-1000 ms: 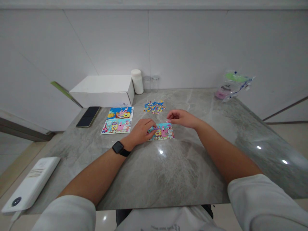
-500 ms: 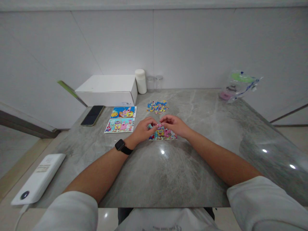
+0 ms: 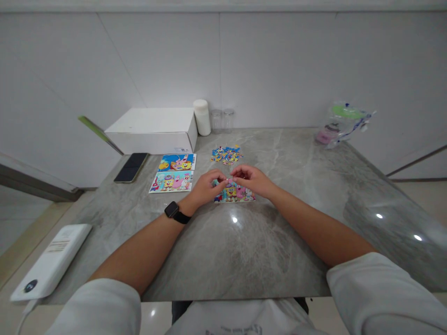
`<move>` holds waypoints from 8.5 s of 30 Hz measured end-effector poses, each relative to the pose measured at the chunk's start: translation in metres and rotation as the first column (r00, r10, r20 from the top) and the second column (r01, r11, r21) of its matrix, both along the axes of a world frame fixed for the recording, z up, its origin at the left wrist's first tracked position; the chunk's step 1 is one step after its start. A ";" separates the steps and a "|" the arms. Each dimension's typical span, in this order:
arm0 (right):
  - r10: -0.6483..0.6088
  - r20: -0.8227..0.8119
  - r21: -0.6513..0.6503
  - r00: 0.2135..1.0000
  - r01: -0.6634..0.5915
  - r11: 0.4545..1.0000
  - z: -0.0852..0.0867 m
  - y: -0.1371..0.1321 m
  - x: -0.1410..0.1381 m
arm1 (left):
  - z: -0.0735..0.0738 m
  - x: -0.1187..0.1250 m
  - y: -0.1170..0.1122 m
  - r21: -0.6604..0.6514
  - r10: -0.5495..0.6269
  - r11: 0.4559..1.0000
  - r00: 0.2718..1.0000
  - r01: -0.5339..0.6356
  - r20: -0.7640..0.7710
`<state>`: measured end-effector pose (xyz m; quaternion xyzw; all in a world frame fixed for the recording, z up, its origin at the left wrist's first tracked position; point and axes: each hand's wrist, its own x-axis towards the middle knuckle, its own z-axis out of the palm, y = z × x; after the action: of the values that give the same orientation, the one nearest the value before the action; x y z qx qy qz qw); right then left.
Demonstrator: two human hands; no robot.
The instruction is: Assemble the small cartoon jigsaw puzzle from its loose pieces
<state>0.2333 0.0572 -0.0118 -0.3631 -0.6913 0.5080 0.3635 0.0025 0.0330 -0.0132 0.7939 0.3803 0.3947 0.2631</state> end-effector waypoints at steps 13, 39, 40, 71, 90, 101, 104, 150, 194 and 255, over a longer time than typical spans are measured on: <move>0.069 0.028 -0.045 0.997 -0.068 0.997 -0.001 0.004 0.003 | -0.004 -0.002 0.002 0.021 -0.048 0.999 0.997 0.049 -0.068; 0.096 0.020 -0.103 0.995 -0.094 0.990 -0.003 0.005 0.003 | -0.004 -0.001 0.001 0.027 -0.104 0.994 0.986 0.109 -0.132; 0.094 0.016 -0.102 0.995 -0.092 0.990 -0.003 0.005 0.002 | -0.004 0.000 0.001 0.030 -0.121 0.992 0.982 0.126 -0.142; 0.268 0.300 -0.043 0.915 -0.268 0.962 0.007 0.005 0.015 | -0.001 0.000 0.001 0.080 -0.190 0.975 0.965 0.207 -0.179; 0.154 0.609 0.030 0.778 -0.217 0.976 0.020 0.016 0.038 | -0.001 0.001 -0.007 0.222 -0.156 0.931 0.862 0.292 -0.482; 0.125 0.526 0.025 0.841 -0.162 0.986 0.020 0.018 0.041 | 0.000 0.002 -0.008 0.217 -0.184 0.921 0.852 0.324 -0.490; 0.114 0.550 0.036 0.827 -0.160 0.986 0.020 0.018 0.041 | -0.001 0.002 -0.007 0.211 -0.189 0.921 0.850 0.327 -0.492; 0.077 0.817 0.042 0.571 -0.191 0.981 0.023 0.000 0.021 | 0.002 0.010 -0.018 0.092 -0.309 0.901 0.775 0.424 -0.552; -0.144 0.666 0.301 0.732 -0.086 0.950 0.065 0.007 0.054 | 0.011 -0.012 -0.002 0.141 -0.065 0.982 0.929 0.124 -0.364; -0.548 0.732 0.565 0.404 0.089 0.820 -0.039 0.004 0.270 | -0.041 0.203 0.077 0.091 -0.038 0.992 0.878 0.093 -0.478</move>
<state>0.5036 0.0612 -0.0508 -0.6061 -0.7857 -0.0024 0.1237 0.2050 0.1096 -0.0542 0.8922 0.3835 0.1996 0.1307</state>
